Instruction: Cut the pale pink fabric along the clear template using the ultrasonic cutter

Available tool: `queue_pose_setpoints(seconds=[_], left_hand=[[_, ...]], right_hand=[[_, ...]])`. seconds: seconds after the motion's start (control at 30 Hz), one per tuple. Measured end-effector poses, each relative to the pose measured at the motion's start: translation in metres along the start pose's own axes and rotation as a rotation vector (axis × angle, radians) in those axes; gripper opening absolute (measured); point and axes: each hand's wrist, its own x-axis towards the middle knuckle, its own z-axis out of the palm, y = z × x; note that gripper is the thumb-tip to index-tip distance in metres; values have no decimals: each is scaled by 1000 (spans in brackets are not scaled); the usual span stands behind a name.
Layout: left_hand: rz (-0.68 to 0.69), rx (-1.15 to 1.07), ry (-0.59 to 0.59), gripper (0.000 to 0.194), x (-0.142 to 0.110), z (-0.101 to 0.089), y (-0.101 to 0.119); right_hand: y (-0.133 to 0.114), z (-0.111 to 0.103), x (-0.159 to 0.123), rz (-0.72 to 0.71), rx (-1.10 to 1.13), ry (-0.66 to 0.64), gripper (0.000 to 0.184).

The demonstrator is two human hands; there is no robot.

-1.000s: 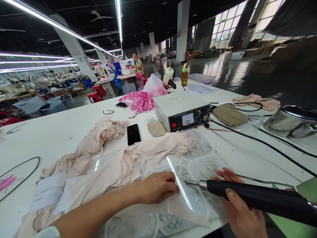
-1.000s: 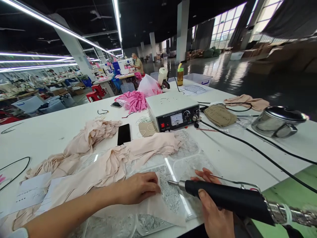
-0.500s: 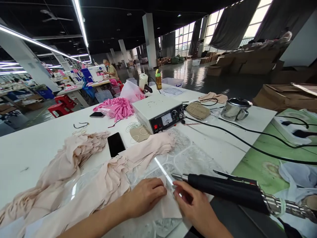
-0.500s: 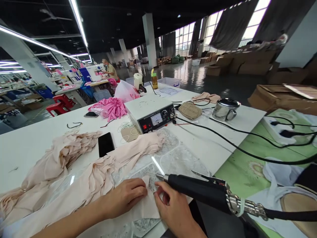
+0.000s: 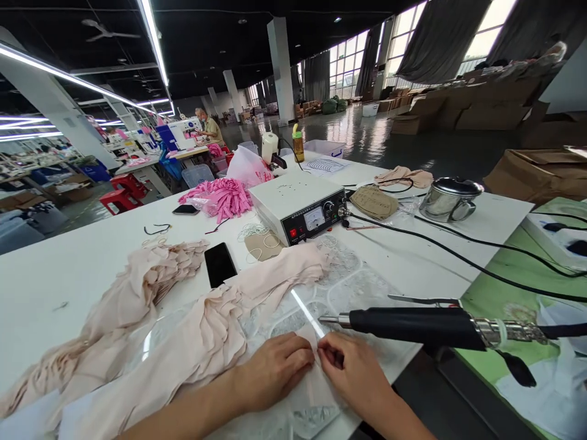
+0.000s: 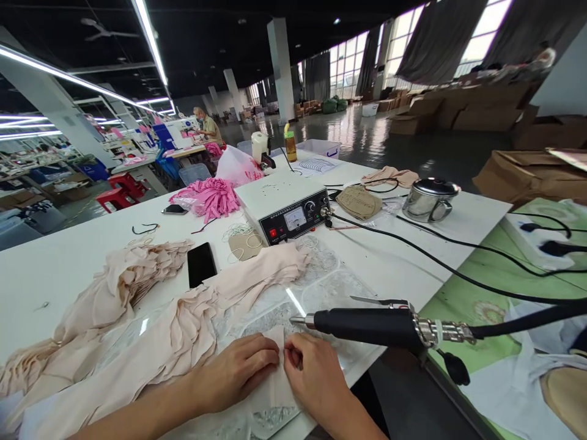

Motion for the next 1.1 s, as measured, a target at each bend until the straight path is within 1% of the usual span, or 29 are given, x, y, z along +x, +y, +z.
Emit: queue_pose_setpoints(seconds=[0.13, 0.23, 0.33, 0.4, 0.5, 0.6, 0.67, 0.8, 0.87, 0.97, 1.1], left_hand=[[50, 54, 26, 18, -3, 2, 3], [81, 149, 19, 21, -7, 3, 3], [92, 185, 31, 21, -10, 5, 2], [84, 201, 37, 22, -11, 7, 2], [55, 228, 28, 23, -12, 8, 3], [34, 248, 36, 24, -14, 8, 5], [42, 246, 43, 25, -15, 9, 5], [58, 232, 5, 26, -15, 10, 2], [29, 237, -31, 27, -14, 10, 1], [-18, 252, -77, 27, -12, 8, 3], [-31, 270, -89, 27, -9, 3, 6]], right_hand=[[3, -5, -8, -100, -27, 68, 16], [7, -10, -20, -244, -54, 129, 14], [14, -13, -34, -399, -79, 138, 25], [19, -15, -41, -461, -99, 130, 33], [27, -18, -49, -486, -128, 116, 39], [30, -17, -54, -473, -137, 101, 43], [30, -16, -57, -467, -145, 102, 49], [29, -11, -59, -552, -227, 67, 57], [31, -10, -60, -577, -252, 59, 55], [38, -9, -62, -578, -275, 54, 46], [44, -7, -69, -579, -280, 65, 38]])
